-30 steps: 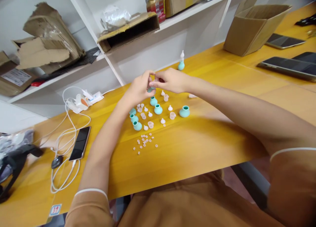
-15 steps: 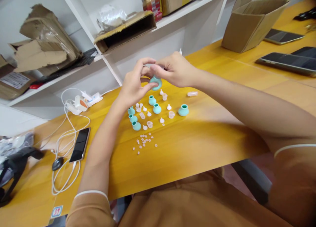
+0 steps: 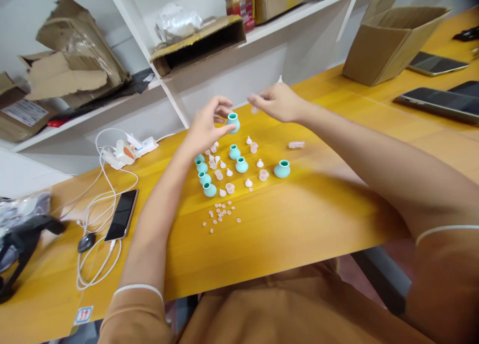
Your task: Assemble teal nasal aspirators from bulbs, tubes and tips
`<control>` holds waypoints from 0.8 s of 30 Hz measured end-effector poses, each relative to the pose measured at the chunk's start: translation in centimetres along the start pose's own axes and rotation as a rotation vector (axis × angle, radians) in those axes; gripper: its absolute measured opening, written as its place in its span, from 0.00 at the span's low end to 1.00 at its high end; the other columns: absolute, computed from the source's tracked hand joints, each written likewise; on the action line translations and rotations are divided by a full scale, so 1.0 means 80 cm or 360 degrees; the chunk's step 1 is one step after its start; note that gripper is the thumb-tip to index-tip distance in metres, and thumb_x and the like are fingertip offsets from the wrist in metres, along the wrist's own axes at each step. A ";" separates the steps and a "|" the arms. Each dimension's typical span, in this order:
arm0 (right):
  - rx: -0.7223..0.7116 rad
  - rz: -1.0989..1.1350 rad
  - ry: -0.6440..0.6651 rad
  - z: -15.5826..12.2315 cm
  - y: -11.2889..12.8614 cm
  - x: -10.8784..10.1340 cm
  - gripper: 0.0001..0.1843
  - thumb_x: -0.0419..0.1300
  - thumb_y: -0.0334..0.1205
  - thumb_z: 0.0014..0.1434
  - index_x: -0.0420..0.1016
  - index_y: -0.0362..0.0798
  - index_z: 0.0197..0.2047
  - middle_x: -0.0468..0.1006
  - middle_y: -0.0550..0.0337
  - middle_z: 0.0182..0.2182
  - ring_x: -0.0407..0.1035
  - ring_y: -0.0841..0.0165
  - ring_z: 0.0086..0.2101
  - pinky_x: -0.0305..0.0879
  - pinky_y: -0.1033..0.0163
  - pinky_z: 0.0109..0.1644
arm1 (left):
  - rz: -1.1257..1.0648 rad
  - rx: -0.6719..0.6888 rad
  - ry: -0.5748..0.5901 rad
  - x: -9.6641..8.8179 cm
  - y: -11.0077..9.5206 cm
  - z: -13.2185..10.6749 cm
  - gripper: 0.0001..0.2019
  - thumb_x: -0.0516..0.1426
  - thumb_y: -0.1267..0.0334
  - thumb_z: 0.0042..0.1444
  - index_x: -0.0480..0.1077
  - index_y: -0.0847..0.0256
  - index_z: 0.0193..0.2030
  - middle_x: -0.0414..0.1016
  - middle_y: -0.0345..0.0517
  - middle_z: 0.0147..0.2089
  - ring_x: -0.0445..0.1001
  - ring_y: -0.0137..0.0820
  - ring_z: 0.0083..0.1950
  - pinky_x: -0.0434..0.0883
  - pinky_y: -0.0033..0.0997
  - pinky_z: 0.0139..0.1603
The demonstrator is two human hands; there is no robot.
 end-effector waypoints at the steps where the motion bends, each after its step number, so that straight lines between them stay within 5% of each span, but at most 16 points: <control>1: 0.0031 -0.0405 0.0019 0.001 -0.010 -0.002 0.27 0.56 0.63 0.72 0.74 0.50 0.32 0.64 0.59 0.21 0.62 0.64 0.28 0.59 0.58 0.37 | 0.0071 -0.0039 0.0005 0.004 0.012 0.000 0.23 0.68 0.71 0.59 0.70 0.55 0.59 0.83 0.44 0.53 0.83 0.34 0.54 0.83 0.38 0.59; 4: 0.0075 -0.1248 0.0148 0.002 -0.040 0.005 0.27 0.54 0.61 0.72 0.82 0.49 0.37 0.78 0.50 0.30 0.73 0.54 0.37 0.61 0.53 0.43 | 0.0187 -0.0167 0.0086 0.021 0.047 -0.002 0.19 0.67 0.73 0.58 0.74 0.57 0.55 0.84 0.45 0.55 0.82 0.32 0.51 0.81 0.37 0.57; 7: 0.0121 -0.1463 0.0342 0.003 -0.070 0.019 0.26 0.55 0.60 0.74 0.83 0.48 0.41 0.84 0.46 0.38 0.75 0.53 0.41 0.61 0.54 0.43 | 0.0177 -0.0242 0.0190 0.037 0.070 -0.006 0.16 0.65 0.74 0.58 0.75 0.58 0.52 0.85 0.46 0.54 0.83 0.33 0.51 0.81 0.38 0.58; 15: -0.0100 -0.0937 0.0625 0.010 -0.098 0.037 0.12 0.74 0.45 0.67 0.83 0.45 0.46 0.86 0.56 0.39 0.66 0.71 0.33 0.56 0.63 0.42 | 0.0279 -0.0203 0.0397 0.061 0.070 -0.009 0.11 0.61 0.75 0.62 0.79 0.60 0.49 0.87 0.48 0.48 0.84 0.33 0.46 0.81 0.38 0.55; 24: -0.0105 -0.0778 0.0599 0.012 -0.097 0.038 0.14 0.80 0.36 0.57 0.83 0.44 0.42 0.86 0.60 0.35 0.66 0.72 0.30 0.54 0.63 0.40 | 0.0547 -0.0155 0.0540 0.070 0.064 -0.011 0.10 0.58 0.68 0.68 0.82 0.60 0.47 0.85 0.50 0.50 0.82 0.37 0.50 0.78 0.41 0.60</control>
Point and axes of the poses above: each hand's wrist, its own z-axis towards the middle knuckle, its own x-axis out of the palm, y = z × x, the point moved 8 cm from there along z, towards the middle knuckle
